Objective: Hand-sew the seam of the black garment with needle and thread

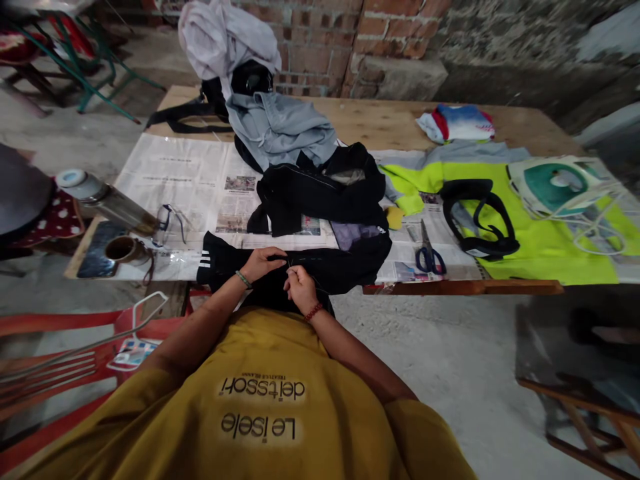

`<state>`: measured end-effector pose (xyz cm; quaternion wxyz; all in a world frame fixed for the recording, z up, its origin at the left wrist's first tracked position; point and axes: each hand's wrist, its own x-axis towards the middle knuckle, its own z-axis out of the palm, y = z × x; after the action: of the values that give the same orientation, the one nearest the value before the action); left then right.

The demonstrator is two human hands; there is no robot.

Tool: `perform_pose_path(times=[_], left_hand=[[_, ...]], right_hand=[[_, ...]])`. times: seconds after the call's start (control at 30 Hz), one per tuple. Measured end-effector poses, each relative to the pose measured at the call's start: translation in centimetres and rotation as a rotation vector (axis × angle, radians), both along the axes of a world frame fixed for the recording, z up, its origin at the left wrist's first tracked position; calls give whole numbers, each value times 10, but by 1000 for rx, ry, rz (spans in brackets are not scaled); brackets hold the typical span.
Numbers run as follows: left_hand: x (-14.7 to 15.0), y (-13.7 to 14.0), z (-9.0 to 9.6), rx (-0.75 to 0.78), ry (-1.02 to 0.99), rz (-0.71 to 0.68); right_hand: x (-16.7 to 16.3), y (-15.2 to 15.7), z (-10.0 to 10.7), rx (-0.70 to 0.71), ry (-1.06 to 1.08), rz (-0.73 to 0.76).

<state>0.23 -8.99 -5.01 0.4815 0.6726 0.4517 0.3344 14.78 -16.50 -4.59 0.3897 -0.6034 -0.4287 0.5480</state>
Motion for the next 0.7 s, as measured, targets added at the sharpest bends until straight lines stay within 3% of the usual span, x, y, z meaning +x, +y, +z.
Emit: perform_pose_path(times=[0.3,0.7], left_hand=[[-4,-3,-4,276,-37,-30],[-7,-2,-11,398,-77,-10]], right_hand=[[-3,2,1,-3,7,-11],[-3,3,-2,-4,13,-20]])
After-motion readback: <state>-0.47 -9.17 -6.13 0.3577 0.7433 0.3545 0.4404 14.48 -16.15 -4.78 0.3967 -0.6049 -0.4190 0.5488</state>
